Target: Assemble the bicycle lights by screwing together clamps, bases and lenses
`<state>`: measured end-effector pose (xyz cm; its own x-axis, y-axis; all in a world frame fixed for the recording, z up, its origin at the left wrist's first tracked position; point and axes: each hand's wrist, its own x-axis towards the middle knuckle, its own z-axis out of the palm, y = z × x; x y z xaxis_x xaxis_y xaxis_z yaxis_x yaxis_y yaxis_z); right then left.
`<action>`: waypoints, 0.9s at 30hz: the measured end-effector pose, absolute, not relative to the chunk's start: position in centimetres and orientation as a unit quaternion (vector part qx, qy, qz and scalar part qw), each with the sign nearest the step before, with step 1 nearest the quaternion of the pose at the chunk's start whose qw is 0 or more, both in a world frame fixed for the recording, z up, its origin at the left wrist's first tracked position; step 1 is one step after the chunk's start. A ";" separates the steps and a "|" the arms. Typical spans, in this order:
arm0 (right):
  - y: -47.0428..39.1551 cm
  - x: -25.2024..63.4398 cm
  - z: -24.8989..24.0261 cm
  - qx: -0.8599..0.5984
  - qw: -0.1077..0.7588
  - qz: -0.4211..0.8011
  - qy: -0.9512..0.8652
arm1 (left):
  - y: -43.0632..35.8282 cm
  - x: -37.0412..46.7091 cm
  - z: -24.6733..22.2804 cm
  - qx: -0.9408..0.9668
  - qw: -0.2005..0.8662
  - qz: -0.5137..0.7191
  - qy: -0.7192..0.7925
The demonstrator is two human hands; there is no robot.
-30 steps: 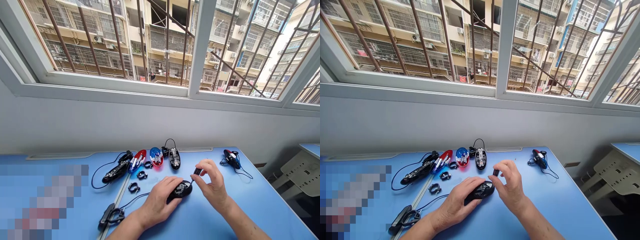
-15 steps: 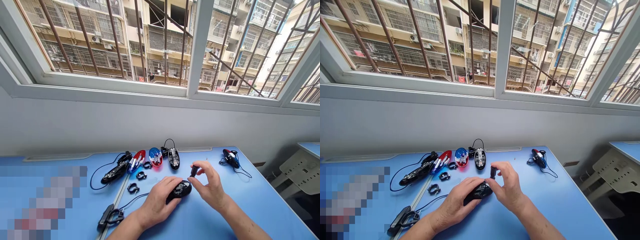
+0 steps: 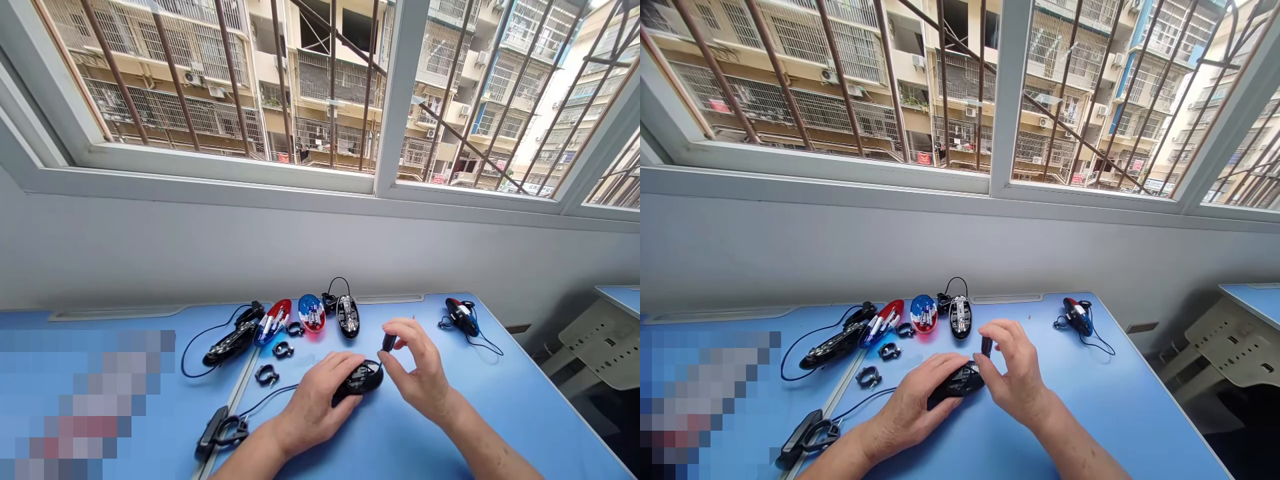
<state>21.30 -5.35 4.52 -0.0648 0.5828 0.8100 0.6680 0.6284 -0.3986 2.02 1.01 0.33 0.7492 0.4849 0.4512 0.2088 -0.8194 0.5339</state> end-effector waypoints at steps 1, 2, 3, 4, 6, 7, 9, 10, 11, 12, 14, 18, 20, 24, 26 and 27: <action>-5.3 21.4 4.5 -0.432 0.534 -0.041 -0.726 | 1.0 2.0 0.4 0.906 0.232 0.297 0.191; -5.2 21.4 4.4 -0.433 0.538 -0.043 -0.722 | 1.0 2.0 0.4 0.907 0.233 0.295 0.191; -5.1 21.5 4.4 -0.432 0.543 -0.044 -0.719 | 1.0 2.0 0.4 0.907 0.233 0.294 0.191; -5.1 21.5 4.4 -0.429 0.548 -0.045 -0.717 | 1.0 2.0 0.5 0.907 0.233 0.294 0.191; -5.0 21.5 4.3 -0.418 0.553 -0.043 -0.719 | 1.0 2.1 0.6 0.907 0.233 0.293 0.191; -5.0 21.5 4.4 -0.412 0.553 -0.041 -0.723 | 1.0 2.1 0.6 0.907 0.233 0.293 0.191; -5.2 21.4 4.4 -0.404 0.548 -0.037 -0.731 | 1.0 2.1 0.6 0.907 0.233 0.295 0.190; -5.2 21.4 4.4 -0.404 0.545 -0.035 -0.734 | 1.0 2.1 0.6 0.907 0.233 0.295 0.189; -5.3 21.3 4.4 -0.406 0.542 -0.032 -0.735 | 1.0 2.1 0.5 0.907 0.234 0.297 0.189; -5.3 21.3 4.4 -0.409 0.540 -0.031 -0.735 | 1.0 2.1 0.5 0.906 0.234 0.298 0.188; -5.4 21.2 4.4 -0.417 0.534 -0.034 -0.734 | 1.0 2.1 0.4 0.906 0.234 0.300 0.187; -5.2 21.4 4.2 -0.433 0.531 -0.043 -0.727 | 1.1 2.1 0.3 0.906 0.233 0.300 0.188; -5.0 21.5 4.1 -0.436 0.534 -0.045 -0.723 | 1.1 2.0 0.4 0.906 0.233 0.297 0.189; -5.0 21.6 4.1 -0.419 0.536 -0.039 -0.732 | 1.0 1.9 0.4 0.907 0.235 0.294 0.190; -5.1 21.5 4.1 -0.410 0.530 -0.032 -0.742 | 1.0 1.9 0.3 0.907 0.233 0.296 0.189; -5.2 21.5 4.1 -0.408 0.526 -0.028 -0.746 | 1.0 1.9 0.3 0.907 0.232 0.296 0.189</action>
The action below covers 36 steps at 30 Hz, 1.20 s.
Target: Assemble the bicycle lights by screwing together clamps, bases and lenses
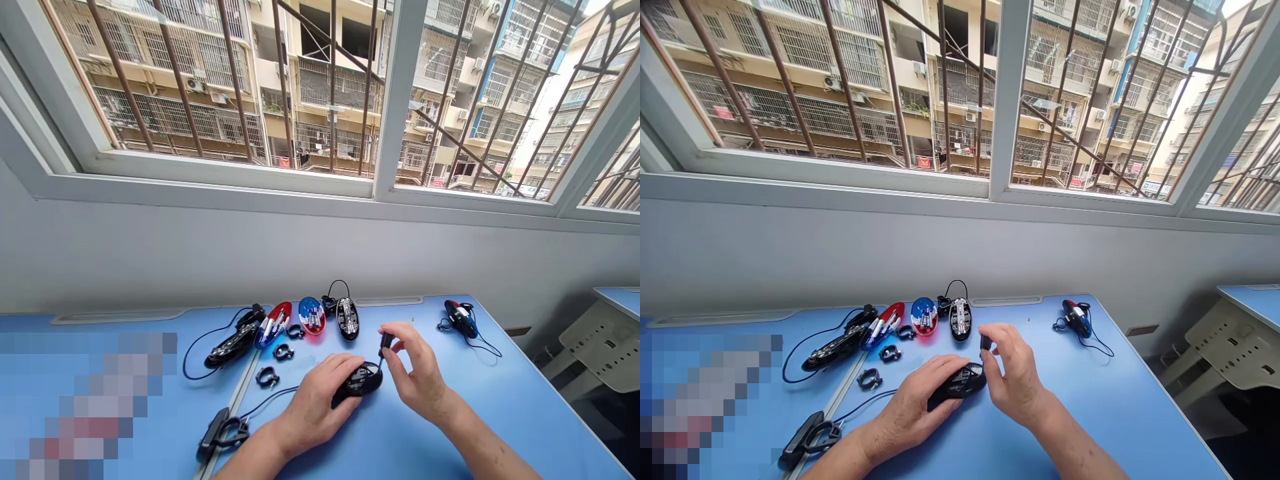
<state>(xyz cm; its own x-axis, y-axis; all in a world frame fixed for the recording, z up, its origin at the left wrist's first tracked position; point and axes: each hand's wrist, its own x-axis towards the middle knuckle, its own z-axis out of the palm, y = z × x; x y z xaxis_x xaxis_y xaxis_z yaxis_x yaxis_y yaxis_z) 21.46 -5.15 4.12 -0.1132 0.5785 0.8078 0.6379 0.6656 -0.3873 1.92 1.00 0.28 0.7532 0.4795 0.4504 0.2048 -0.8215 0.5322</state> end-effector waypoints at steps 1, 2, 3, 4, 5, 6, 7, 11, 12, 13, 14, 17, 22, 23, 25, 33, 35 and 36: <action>-5.2 21.4 4.1 -0.408 0.523 -0.024 -0.748 | 1.0 1.9 0.3 0.907 0.231 0.297 0.189; -5.2 21.4 4.1 -0.409 0.521 -0.020 -0.748 | 1.1 2.0 0.2 0.908 0.230 0.296 0.189; -5.2 21.4 4.1 -0.412 0.520 -0.018 -0.748 | 1.1 2.0 0.2 0.908 0.229 0.294 0.191; -5.2 21.4 4.1 -0.415 0.520 -0.018 -0.746 | 1.1 2.0 0.2 0.908 0.229 0.292 0.192; -5.1 21.4 4.0 -0.419 0.521 -0.018 -0.743 | 1.2 2.0 0.3 0.909 0.229 0.289 0.194; -5.1 21.4 3.9 -0.423 0.524 -0.020 -0.739 | 1.2 2.0 0.3 0.910 0.229 0.285 0.195; -5.0 21.4 3.8 -0.427 0.527 -0.023 -0.734 | 1.2 2.0 0.2 0.911 0.229 0.283 0.195; -4.9 21.3 3.7 -0.424 0.535 -0.027 -0.731 | 1.2 1.9 0.1 0.910 0.228 0.285 0.196; -4.9 21.2 3.7 -0.418 0.534 -0.025 -0.734 | 1.2 1.9 0.1 0.910 0.227 0.286 0.197; -5.0 21.1 3.8 -0.412 0.534 -0.023 -0.738 | 1.2 1.9 0.0 0.909 0.228 0.287 0.198; -5.0 21.1 3.9 -0.407 0.535 -0.020 -0.740 | 1.2 1.8 0.0 0.908 0.228 0.287 0.200; -5.2 21.0 4.0 -0.405 0.539 -0.016 -0.739 | 1.1 1.8 0.0 0.907 0.230 0.288 0.202; -5.1 21.1 4.2 -0.423 0.545 -0.036 -0.723 | 1.2 1.8 0.0 0.907 0.226 0.295 0.198; -5.0 21.1 4.2 -0.421 0.549 -0.041 -0.721 | 1.2 1.8 0.0 0.907 0.225 0.296 0.198; -4.9 21.2 4.2 -0.414 0.558 -0.047 -0.718 | 1.3 1.8 -0.1 0.907 0.222 0.299 0.195; -5.4 20.9 4.5 -0.411 0.549 -0.037 -0.727 | 1.2 1.9 0.3 0.907 0.219 0.298 0.200; -5.5 20.9 4.6 -0.414 0.544 -0.037 -0.729 | 1.1 1.9 0.4 0.908 0.221 0.297 0.197; -5.5 20.9 4.6 -0.414 0.541 -0.036 -0.731 | 1.1 1.9 0.4 0.908 0.221 0.297 0.196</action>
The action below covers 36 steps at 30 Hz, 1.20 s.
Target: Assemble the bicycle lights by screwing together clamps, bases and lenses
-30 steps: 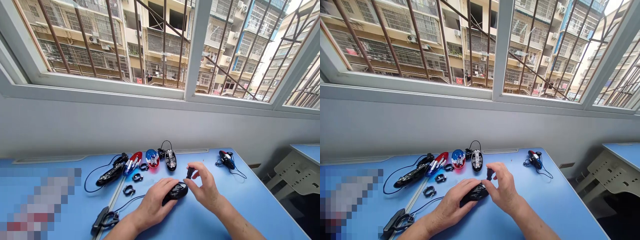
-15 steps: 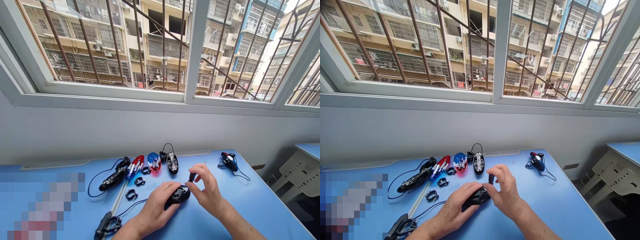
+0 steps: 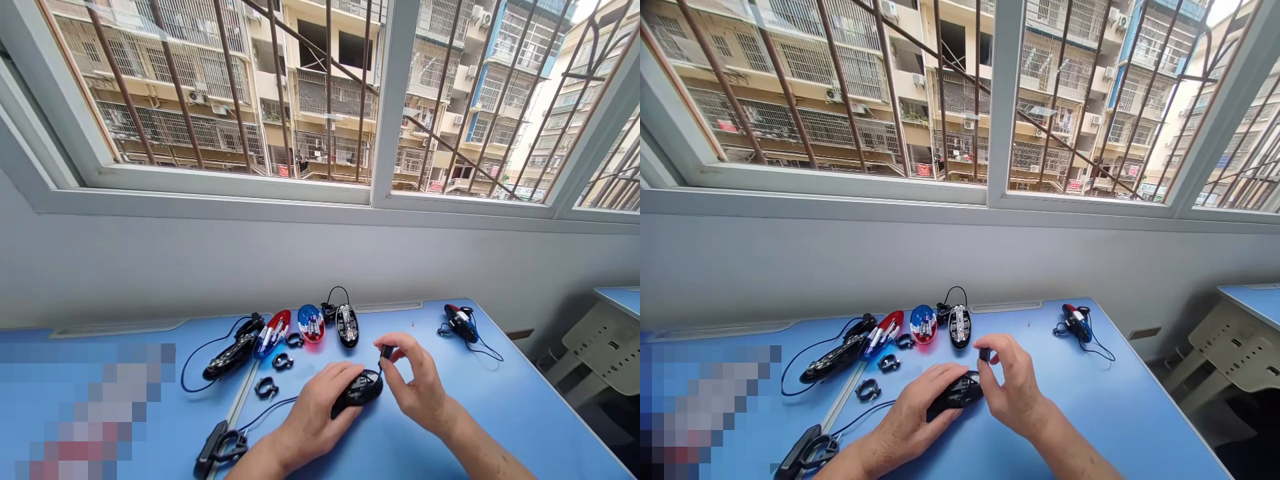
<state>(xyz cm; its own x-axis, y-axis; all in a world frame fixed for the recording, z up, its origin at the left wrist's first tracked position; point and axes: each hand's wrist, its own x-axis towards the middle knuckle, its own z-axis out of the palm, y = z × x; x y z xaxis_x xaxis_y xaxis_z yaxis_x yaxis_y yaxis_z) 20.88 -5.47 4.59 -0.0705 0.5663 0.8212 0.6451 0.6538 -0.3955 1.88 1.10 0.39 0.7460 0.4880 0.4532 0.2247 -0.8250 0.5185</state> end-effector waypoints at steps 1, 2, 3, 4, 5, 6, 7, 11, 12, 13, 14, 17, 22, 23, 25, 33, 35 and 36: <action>-5.4 20.9 4.6 -0.414 0.541 -0.037 -0.731 | 1.1 1.9 0.4 0.908 0.221 0.298 0.196; -5.4 20.9 4.6 -0.414 0.542 -0.039 -0.731 | 1.1 1.9 0.4 0.908 0.221 0.297 0.196; -5.3 20.9 4.6 -0.415 0.545 -0.044 -0.727 | 1.1 1.9 0.4 0.908 0.222 0.297 0.196; -5.3 20.9 4.6 -0.419 0.549 -0.049 -0.721 | 1.1 1.9 0.3 0.908 0.223 0.296 0.196; -5.2 21.0 4.6 -0.424 0.555 -0.055 -0.714 | 1.1 1.9 0.3 0.907 0.226 0.296 0.195; -5.1 21.0 4.6 -0.427 0.563 -0.061 -0.705 | 1.1 1.9 0.3 0.907 0.228 0.295 0.195; -5.0 21.0 4.6 -0.429 0.570 -0.064 -0.698 | 1.1 1.9 0.3 0.907 0.229 0.294 0.197; -4.9 21.2 4.7 -0.423 0.579 -0.067 -0.693 | 1.1 1.8 0.2 0.906 0.224 0.295 0.204; -5.0 21.2 4.6 -0.423 0.575 -0.065 -0.697 | 1.1 1.7 0.2 0.907 0.223 0.296 0.203; -5.0 21.2 4.6 -0.424 0.571 -0.062 -0.700 | 1.2 1.7 0.2 0.907 0.223 0.297 0.201; -5.1 21.1 4.6 -0.426 0.568 -0.058 -0.702 | 1.2 1.7 0.2 0.907 0.224 0.297 0.199; -5.2 21.0 4.5 -0.430 0.561 -0.048 -0.706 | 1.2 1.8 0.2 0.905 0.224 0.302 0.201; -5.2 21.1 4.6 -0.430 0.545 -0.061 -0.717 | 1.1 1.8 0.3 0.904 0.226 0.303 0.200; -5.2 21.1 4.6 -0.432 0.545 -0.063 -0.716 | 1.1 1.8 0.4 0.904 0.228 0.302 0.200; -5.1 21.3 4.6 -0.436 0.547 -0.062 -0.712 | 1.1 1.9 0.4 0.904 0.231 0.299 0.200; -5.3 21.4 4.6 -0.414 0.537 -0.054 -0.733 | 1.2 1.9 0.2 0.905 0.227 0.298 0.203; -5.3 21.3 4.7 -0.417 0.533 -0.051 -0.735 | 1.2 1.9 0.1 0.906 0.227 0.296 0.202; -5.3 21.3 4.8 -0.420 0.532 -0.048 -0.733 | 1.2 1.9 0.1 0.906 0.227 0.297 0.200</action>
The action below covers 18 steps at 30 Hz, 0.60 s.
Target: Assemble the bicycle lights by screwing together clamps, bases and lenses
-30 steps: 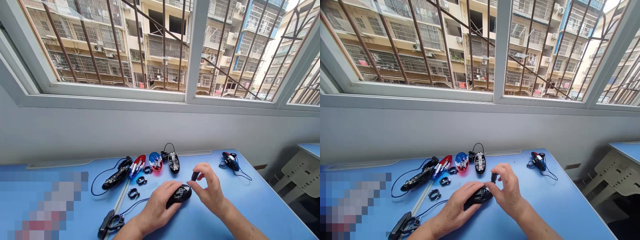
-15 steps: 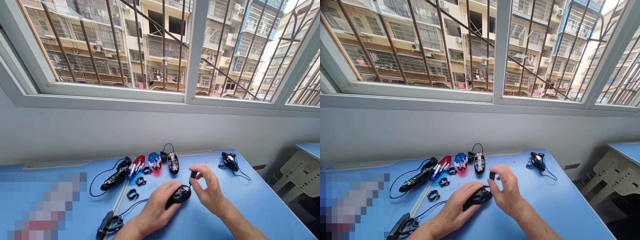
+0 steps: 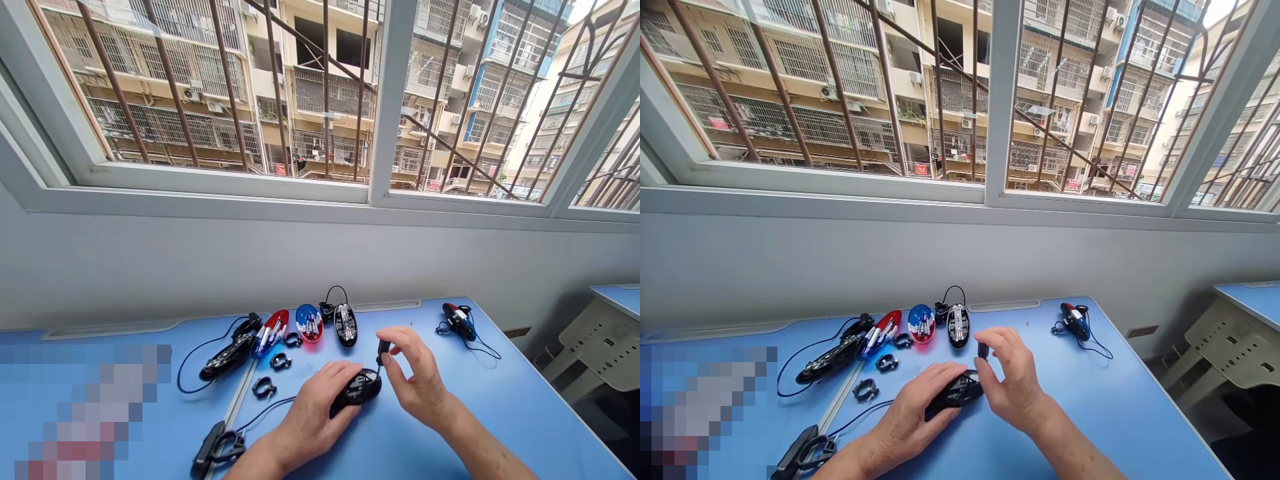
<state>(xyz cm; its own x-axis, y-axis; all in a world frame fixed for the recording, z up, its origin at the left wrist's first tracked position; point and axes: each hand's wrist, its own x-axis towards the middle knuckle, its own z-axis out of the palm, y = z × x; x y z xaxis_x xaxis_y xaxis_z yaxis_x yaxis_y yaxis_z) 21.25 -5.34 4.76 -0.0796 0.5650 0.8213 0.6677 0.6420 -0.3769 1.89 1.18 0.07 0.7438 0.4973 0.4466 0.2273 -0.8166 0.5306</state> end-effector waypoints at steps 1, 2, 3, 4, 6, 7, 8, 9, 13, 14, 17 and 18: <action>-5.3 21.2 4.8 -0.425 0.533 -0.045 -0.730 | 1.2 1.9 0.1 0.906 0.228 0.298 0.198; -5.3 21.3 4.7 -0.430 0.534 -0.041 -0.726 | 1.2 1.9 0.1 0.906 0.228 0.299 0.197; -5.2 21.3 4.7 -0.435 0.536 -0.038 -0.723 | 1.2 1.8 0.1 0.906 0.227 0.299 0.196; -5.2 21.4 4.7 -0.437 0.538 -0.035 -0.720 | 1.1 1.8 0.1 0.906 0.227 0.298 0.196; -5.1 21.5 4.6 -0.436 0.539 -0.035 -0.720 | 1.1 1.8 0.1 0.907 0.227 0.297 0.196; -5.1 21.6 4.5 -0.434 0.540 -0.037 -0.721 | 1.2 1.8 0.2 0.907 0.227 0.295 0.197; -5.1 21.6 4.5 -0.431 0.539 -0.039 -0.722 | 1.2 1.9 0.2 0.907 0.227 0.294 0.197; -5.1 21.6 4.4 -0.429 0.538 -0.039 -0.724 | 1.2 1.9 0.1 0.908 0.226 0.292 0.197; -5.3 21.4 4.3 -0.428 0.529 -0.026 -0.732 | 1.3 1.9 0.0 0.908 0.224 0.293 0.198; -5.3 21.3 4.3 -0.429 0.527 -0.026 -0.733 | 1.3 1.9 0.0 0.908 0.224 0.294 0.197; -5.3 21.3 4.5 -0.436 0.528 -0.036 -0.728 | 1.3 1.8 0.0 0.907 0.226 0.299 0.193; -5.2 21.3 4.5 -0.438 0.530 -0.039 -0.725 | 1.3 1.8 0.0 0.906 0.226 0.300 0.193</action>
<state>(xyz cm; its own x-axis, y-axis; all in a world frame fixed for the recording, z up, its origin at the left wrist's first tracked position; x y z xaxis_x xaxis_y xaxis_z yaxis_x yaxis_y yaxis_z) 21.30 -5.25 4.49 -0.0538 0.5930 0.8034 0.6763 0.6136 -0.4077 1.83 1.29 0.04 0.7456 0.4853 0.4567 0.2137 -0.8233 0.5259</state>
